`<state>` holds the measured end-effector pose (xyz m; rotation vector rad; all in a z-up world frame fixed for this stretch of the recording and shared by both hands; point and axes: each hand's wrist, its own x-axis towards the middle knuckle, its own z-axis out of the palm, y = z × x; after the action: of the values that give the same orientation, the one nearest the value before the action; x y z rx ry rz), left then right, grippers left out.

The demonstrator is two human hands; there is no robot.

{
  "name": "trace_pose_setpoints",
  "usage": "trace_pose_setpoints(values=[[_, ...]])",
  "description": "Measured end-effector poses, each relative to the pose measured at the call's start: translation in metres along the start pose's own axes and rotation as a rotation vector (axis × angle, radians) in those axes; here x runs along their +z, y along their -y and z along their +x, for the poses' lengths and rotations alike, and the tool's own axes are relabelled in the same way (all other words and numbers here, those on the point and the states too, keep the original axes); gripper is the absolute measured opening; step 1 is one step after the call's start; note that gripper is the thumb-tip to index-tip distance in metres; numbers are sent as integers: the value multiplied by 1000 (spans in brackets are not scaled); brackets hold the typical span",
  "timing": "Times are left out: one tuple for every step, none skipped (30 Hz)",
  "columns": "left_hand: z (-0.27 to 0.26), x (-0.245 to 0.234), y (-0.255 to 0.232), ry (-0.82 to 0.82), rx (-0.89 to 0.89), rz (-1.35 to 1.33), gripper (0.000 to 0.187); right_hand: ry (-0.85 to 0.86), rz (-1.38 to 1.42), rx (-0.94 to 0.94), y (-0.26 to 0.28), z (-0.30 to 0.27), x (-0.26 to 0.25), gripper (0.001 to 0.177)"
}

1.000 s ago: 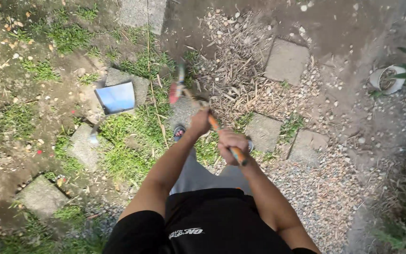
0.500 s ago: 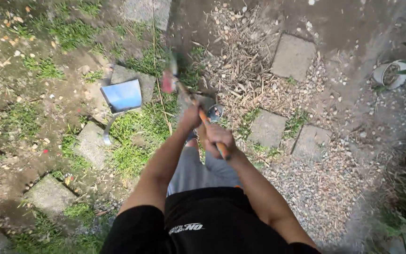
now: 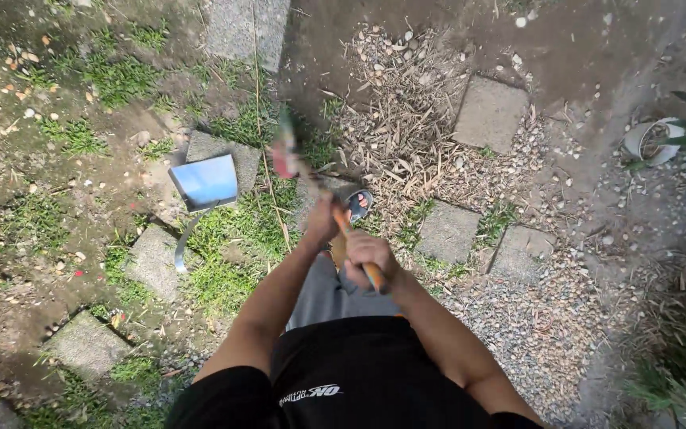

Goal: Sweeping dried leaves and debris into a dustpan and emptying them into a waste bin in an outdoor garden area.

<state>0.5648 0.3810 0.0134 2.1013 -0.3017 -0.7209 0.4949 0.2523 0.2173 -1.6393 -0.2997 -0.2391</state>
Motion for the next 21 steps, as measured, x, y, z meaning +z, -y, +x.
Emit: trace_pose_setpoints(values=[[7, 30, 17, 39, 133, 4, 33, 8, -112, 2, 12, 4, -7, 30], [14, 62, 32, 78, 267, 6, 29, 18, -225, 4, 24, 9, -16, 31], [1, 45, -12, 80, 266, 2, 29, 19, -226, 8, 50, 17, -23, 31], [-8, 28, -56, 102, 262, -1, 24, 19, -231, -7, 75, 27, -30, 30], [-19, 10, -99, 125, 259, -5, 20, 18, -235, -23, 100, 37, -37, 29], [-21, 7, -108, 119, 258, -6, 20, 24, -234, -26, 112, 43, -39, 29], [-23, 5, -116, 94, 233, -48, 24, 34, -203, -22, 124, 48, -41, 29], [-25, 0, -123, 68, 207, -86, 29, 42, -167, -21, 135, 54, -42, 29], [-21, -9, -112, 60, 204, -83, 29, 47, -161, -26, 124, 58, -41, 29], [-19, -18, -100, 26, 160, 10, 29, 52, -109, -71, 114, 60, -37, 30], [-18, -27, -87, -7, 115, 102, 29, 56, -57, -117, 104, 62, -33, 31], [-1, -31, -60, -13, 111, 105, 29, 60, -51, -120, 63, 53, -25, 31], [16, -35, -33, -9, 37, 153, 34, 19, -29, -130, 21, 45, -16, 29], [26, -36, -6, 5, -42, 197, 38, -25, -10, -129, -16, 31, -6, 28], [33, -17, 22, 9, -49, 195, 38, -24, -6, -120, -11, 33, -4, 28], [42, 1, 51, -17, 29, 182, 37, -26, -57, -100, -7, 35, -1, 29], [50, 19, 80, -44, 108, 169, 36, -27, -108, -80, -2, 38, 2, 30], [37, 14, 46, -50, 120, 171, 36, -29, -114, -92, 13, 42, -1, 30], [22, 8, 11, -8, 168, 102, 36, 30, -166, -174, 28, 46, -3, 31], [-3, 6, -21, 43, 204, 30, 37, 88, -215, -243, 47, 44, -3, 32], [-14, -3, -36, 48, 206, 29, 37, 85, -218, -241, 67, 47, 0, 32]])
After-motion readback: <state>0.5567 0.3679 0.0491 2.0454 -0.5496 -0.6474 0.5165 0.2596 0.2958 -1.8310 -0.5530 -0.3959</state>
